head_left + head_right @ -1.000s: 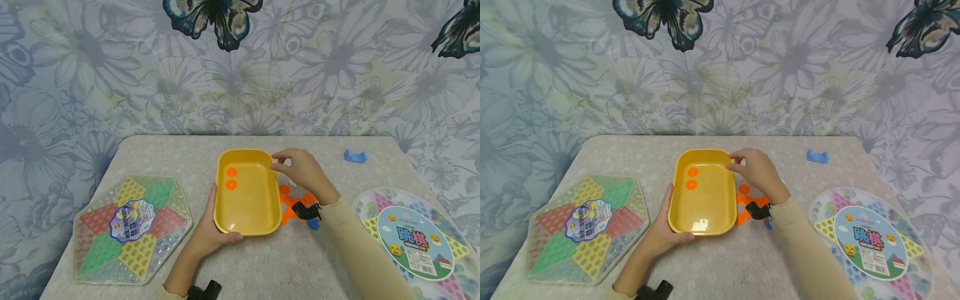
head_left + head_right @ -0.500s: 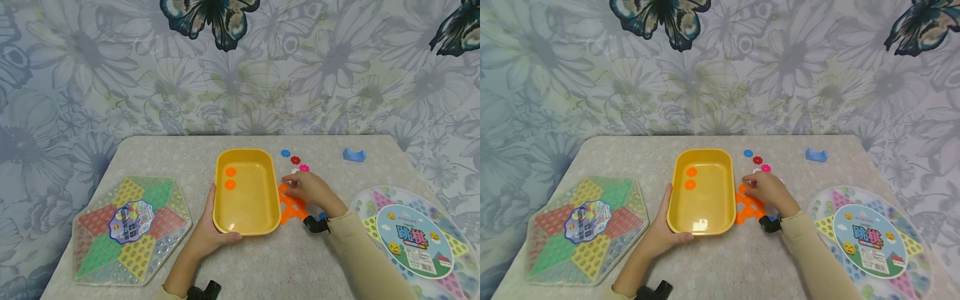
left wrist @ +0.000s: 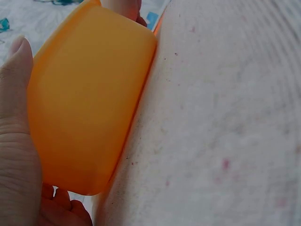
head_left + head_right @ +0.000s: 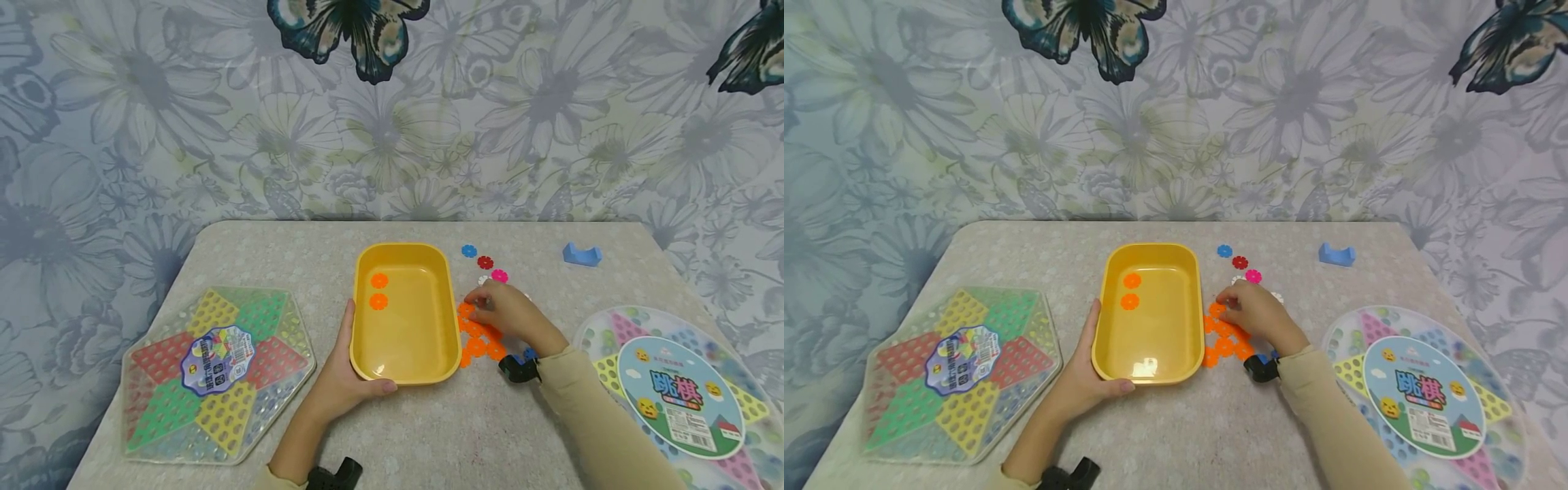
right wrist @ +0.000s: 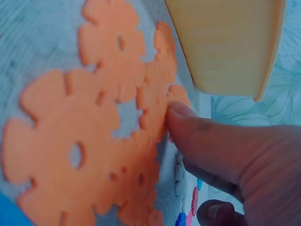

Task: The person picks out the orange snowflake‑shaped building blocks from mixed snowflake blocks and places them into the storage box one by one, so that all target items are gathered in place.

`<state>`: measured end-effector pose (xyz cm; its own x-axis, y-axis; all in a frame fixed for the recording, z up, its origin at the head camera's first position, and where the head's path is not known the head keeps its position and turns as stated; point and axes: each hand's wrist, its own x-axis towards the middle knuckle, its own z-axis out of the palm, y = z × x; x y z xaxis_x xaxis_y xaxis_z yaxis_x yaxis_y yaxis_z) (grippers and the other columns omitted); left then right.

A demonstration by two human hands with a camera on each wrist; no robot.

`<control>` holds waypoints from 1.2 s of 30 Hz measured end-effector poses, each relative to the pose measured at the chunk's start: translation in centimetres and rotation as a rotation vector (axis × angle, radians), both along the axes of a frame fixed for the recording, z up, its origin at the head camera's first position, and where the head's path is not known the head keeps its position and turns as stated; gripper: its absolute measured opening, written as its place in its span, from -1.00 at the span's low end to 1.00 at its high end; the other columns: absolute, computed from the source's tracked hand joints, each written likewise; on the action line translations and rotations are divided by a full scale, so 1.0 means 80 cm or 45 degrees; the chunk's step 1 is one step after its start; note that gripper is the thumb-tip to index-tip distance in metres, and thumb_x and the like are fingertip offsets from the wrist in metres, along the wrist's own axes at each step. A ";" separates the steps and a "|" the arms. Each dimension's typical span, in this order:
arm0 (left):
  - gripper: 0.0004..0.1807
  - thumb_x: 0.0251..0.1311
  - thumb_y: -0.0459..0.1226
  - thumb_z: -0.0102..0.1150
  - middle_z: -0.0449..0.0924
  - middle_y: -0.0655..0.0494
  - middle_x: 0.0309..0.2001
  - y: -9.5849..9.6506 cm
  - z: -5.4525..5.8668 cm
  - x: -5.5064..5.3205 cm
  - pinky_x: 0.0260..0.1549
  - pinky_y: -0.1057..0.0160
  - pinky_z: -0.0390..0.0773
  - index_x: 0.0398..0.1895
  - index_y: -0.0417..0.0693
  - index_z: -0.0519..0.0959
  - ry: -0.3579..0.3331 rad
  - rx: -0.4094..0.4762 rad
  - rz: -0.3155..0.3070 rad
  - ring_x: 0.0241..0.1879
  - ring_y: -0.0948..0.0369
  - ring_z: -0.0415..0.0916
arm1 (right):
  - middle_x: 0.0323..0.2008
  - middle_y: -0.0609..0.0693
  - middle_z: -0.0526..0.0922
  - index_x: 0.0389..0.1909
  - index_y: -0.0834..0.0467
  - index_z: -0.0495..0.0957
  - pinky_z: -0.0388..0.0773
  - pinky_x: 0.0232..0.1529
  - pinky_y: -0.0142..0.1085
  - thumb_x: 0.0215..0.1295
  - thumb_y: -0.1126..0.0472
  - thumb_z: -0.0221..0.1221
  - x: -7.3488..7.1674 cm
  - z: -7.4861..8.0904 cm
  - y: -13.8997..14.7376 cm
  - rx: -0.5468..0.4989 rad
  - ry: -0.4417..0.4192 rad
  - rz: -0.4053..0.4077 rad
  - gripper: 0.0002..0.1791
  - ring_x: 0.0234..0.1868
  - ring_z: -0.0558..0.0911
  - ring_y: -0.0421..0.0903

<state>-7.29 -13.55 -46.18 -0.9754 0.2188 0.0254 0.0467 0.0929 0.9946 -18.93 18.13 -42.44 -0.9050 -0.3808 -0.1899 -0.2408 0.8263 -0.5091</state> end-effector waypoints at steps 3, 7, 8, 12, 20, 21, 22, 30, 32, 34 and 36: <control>0.54 -0.27 -0.17 0.68 -0.21 0.33 0.60 0.000 -0.001 0.000 0.33 0.54 0.10 0.55 0.54 -0.40 0.014 -0.001 -0.003 0.53 0.18 0.01 | -0.12 -0.05 0.64 -0.06 0.02 0.66 0.54 0.08 -0.03 0.25 0.12 0.35 0.002 -0.001 0.001 -0.017 0.008 -0.019 -0.75 -0.06 0.56 -0.04; 0.55 -0.27 -0.20 0.69 -0.20 0.33 0.60 0.001 -0.002 0.000 0.33 0.54 0.12 0.56 0.54 -0.40 0.023 -0.003 -0.004 0.52 0.17 0.04 | -0.15 -0.08 0.67 -0.12 0.00 0.63 0.55 0.02 -0.07 0.24 0.12 0.36 0.003 0.000 0.001 -0.035 0.011 -0.029 -0.78 -0.13 0.57 -0.07; 0.55 -0.28 -0.20 0.69 -0.19 0.33 0.60 0.001 -0.002 0.000 0.33 0.54 0.12 0.55 0.54 -0.40 0.021 -0.006 -0.002 0.52 0.18 0.04 | -0.18 -0.09 0.66 -0.13 -0.01 0.63 0.55 -0.02 -0.11 0.23 0.12 0.36 0.003 0.000 0.001 -0.037 0.014 -0.028 -0.79 -0.17 0.57 -0.09; 0.55 -0.28 -0.17 0.69 -0.19 0.32 0.60 0.001 -0.002 0.000 0.33 0.53 0.11 0.56 0.54 -0.40 0.016 -0.022 0.006 0.52 0.18 0.03 | -0.26 -0.11 0.65 -0.14 0.00 0.64 0.50 -0.19 -0.25 0.22 0.12 0.38 0.005 0.001 0.001 -0.058 0.023 -0.025 -0.79 -0.30 0.52 -0.14; 0.55 -0.28 -0.16 0.69 -0.21 0.30 0.61 0.000 -0.001 0.000 0.34 0.52 0.11 0.55 0.55 -0.40 0.018 -0.014 -0.002 0.53 0.16 0.02 | -0.28 -0.08 0.64 -0.10 0.03 0.68 0.49 -0.29 -0.28 0.25 0.15 0.34 0.007 0.004 0.004 -0.130 -0.004 -0.024 -0.79 -0.33 0.49 -0.10; 0.55 -0.28 -0.16 0.69 -0.21 0.30 0.61 0.000 -0.001 0.000 0.34 0.52 0.10 0.55 0.55 -0.40 0.016 -0.018 0.000 0.53 0.16 0.02 | -0.28 -0.08 0.64 -0.10 0.03 0.67 0.48 -0.29 -0.28 0.26 0.16 0.33 0.007 0.004 0.005 -0.130 -0.002 -0.019 -0.80 -0.33 0.49 -0.10; 0.54 -0.27 -0.15 0.69 -0.21 0.29 0.61 0.000 -0.001 0.000 0.34 0.52 0.10 0.55 0.55 -0.40 0.017 -0.021 0.000 0.53 0.16 0.02 | -0.28 -0.08 0.64 -0.10 0.02 0.67 0.48 -0.29 -0.28 0.27 0.16 0.32 0.007 0.004 0.005 -0.124 0.000 -0.015 -0.80 -0.33 0.49 -0.11; 0.54 -0.28 -0.14 0.69 -0.20 0.30 0.61 0.000 -0.002 0.000 0.33 0.54 0.07 0.55 0.57 -0.40 -0.001 -0.030 0.011 0.54 0.16 -0.01 | -0.28 -0.05 0.61 -0.05 -0.03 0.60 0.39 -0.47 -0.32 0.32 0.14 0.27 0.007 0.001 0.009 -0.106 -0.015 0.034 -0.80 -0.55 0.39 -0.12; 0.54 -0.28 -0.14 0.69 -0.20 0.30 0.61 0.000 -0.002 -0.001 0.33 0.55 0.07 0.55 0.57 -0.40 0.002 -0.026 0.010 0.54 0.17 -0.02 | -0.28 -0.06 0.62 -0.01 -0.03 0.62 0.39 -0.48 -0.34 0.33 0.14 0.26 0.007 0.001 0.010 -0.109 -0.013 0.050 -0.77 -0.53 0.41 -0.13; 0.54 -0.28 -0.14 0.69 -0.20 0.30 0.61 0.000 -0.003 -0.001 0.33 0.55 0.07 0.55 0.57 -0.39 0.003 -0.023 0.008 0.55 0.17 -0.02 | -0.28 -0.07 0.63 0.04 -0.03 0.64 0.39 -0.49 -0.37 0.33 0.13 0.27 0.007 0.000 0.010 -0.108 -0.007 0.062 -0.72 -0.50 0.44 -0.14; 0.54 -0.28 -0.13 0.69 -0.21 0.29 0.61 0.000 -0.003 -0.001 0.34 0.54 0.06 0.55 0.56 -0.39 0.008 -0.027 0.006 0.55 0.16 -0.03 | -0.28 -0.09 0.65 0.07 -0.01 0.65 0.42 -0.47 -0.38 0.31 0.12 0.30 0.007 0.000 0.011 -0.105 0.002 0.065 -0.68 -0.43 0.47 -0.15</control>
